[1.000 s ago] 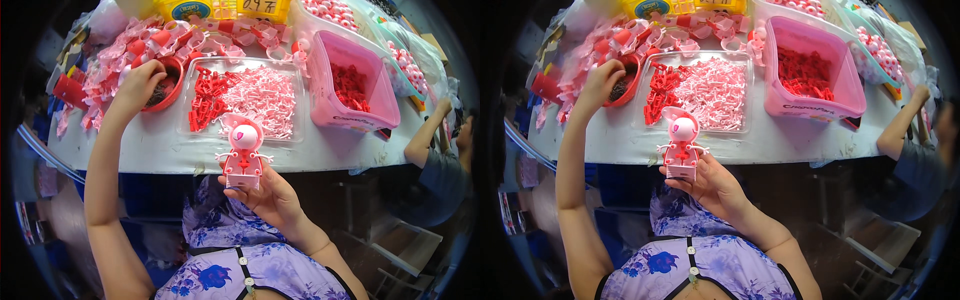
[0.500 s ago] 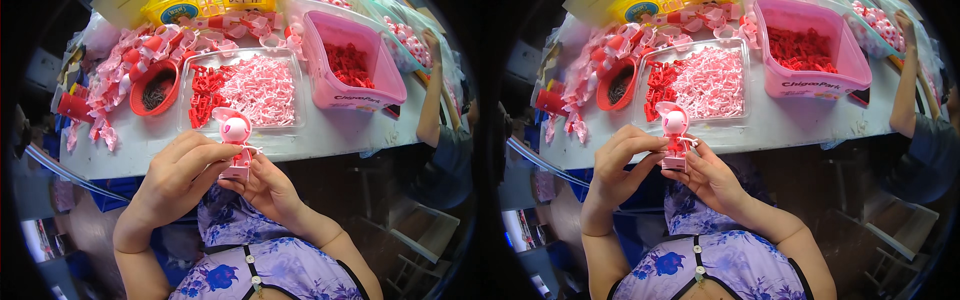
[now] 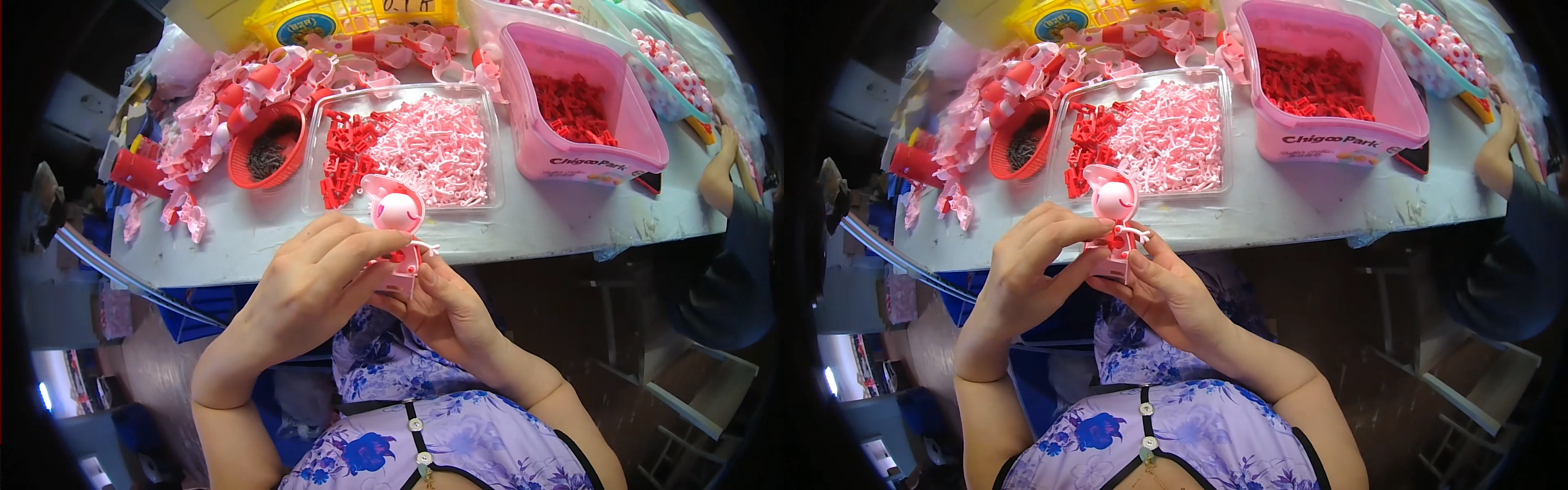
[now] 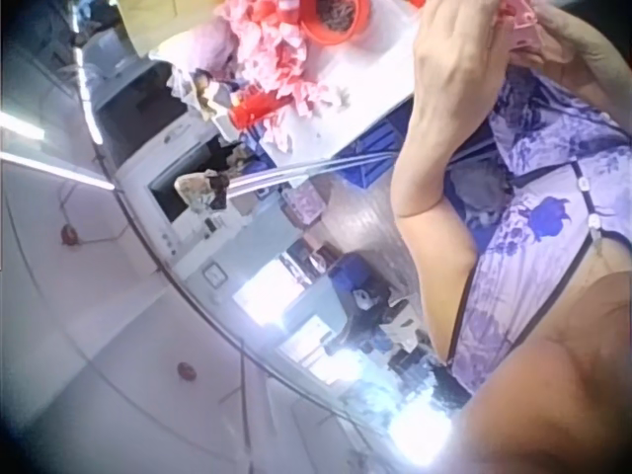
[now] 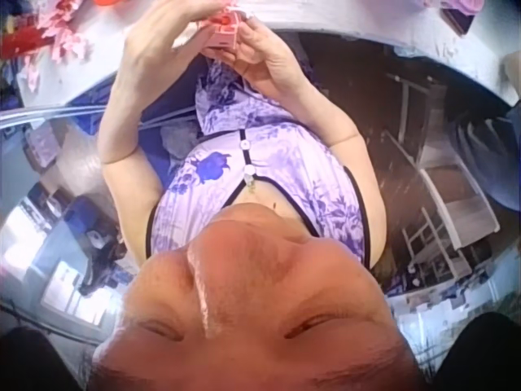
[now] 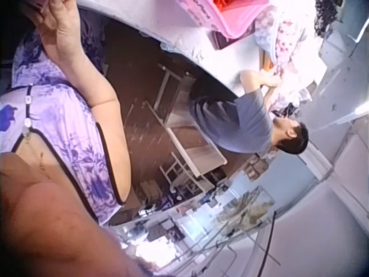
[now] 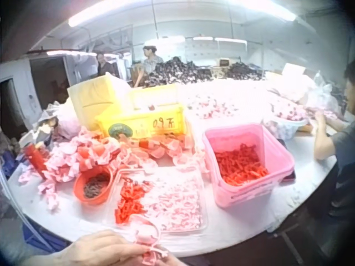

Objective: The person assembles small pink and white plastic toys by hand. They pick up a pink base, insert a white head piece, and then attach a red body piece to complete the figure. The process is repeated multiple times with components taken from containers on the table.

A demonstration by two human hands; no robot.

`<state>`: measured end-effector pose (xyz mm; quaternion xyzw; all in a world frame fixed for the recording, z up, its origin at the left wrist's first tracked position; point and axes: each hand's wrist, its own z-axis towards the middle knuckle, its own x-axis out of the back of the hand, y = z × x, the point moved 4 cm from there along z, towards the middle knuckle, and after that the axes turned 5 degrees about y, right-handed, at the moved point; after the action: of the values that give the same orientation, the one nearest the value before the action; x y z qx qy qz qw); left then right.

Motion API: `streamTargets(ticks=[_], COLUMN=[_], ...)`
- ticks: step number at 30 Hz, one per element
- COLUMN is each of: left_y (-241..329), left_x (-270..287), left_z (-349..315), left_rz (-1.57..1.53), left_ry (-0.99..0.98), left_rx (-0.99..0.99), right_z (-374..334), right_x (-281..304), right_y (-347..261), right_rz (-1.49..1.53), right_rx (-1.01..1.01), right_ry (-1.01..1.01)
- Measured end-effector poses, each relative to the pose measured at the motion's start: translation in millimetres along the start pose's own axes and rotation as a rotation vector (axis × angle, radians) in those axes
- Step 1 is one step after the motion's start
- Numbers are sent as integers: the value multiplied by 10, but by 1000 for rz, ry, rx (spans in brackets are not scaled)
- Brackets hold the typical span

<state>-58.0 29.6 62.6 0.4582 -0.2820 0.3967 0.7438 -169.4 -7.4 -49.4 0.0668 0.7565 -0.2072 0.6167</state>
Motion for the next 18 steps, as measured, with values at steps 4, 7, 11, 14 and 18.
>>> streamTargets(ticks=[4, 7, 11, 14, 18], left_y=[36, -216, -555, -756, -965], left_x=[161, 406, 794, 873, 671], left_z=[-32, -195, -570, -882, -1211], left_rz=[9, -17, -67, -29, -53], left_ry=[189, 451, 741, 791, 785], left_rx=[-43, -15, 287, 431, 582], right_z=[27, 51, 38, 66, 138], right_x=[13, 62, 79, 44, 14], right_y=[-6, -53, -75, -64, 18], right_rz=[13, 3, 7, 6, 11], right_rx=[-16, -9, -24, -59, -107], right_ry=[-41, -41, -58, -106, -123])
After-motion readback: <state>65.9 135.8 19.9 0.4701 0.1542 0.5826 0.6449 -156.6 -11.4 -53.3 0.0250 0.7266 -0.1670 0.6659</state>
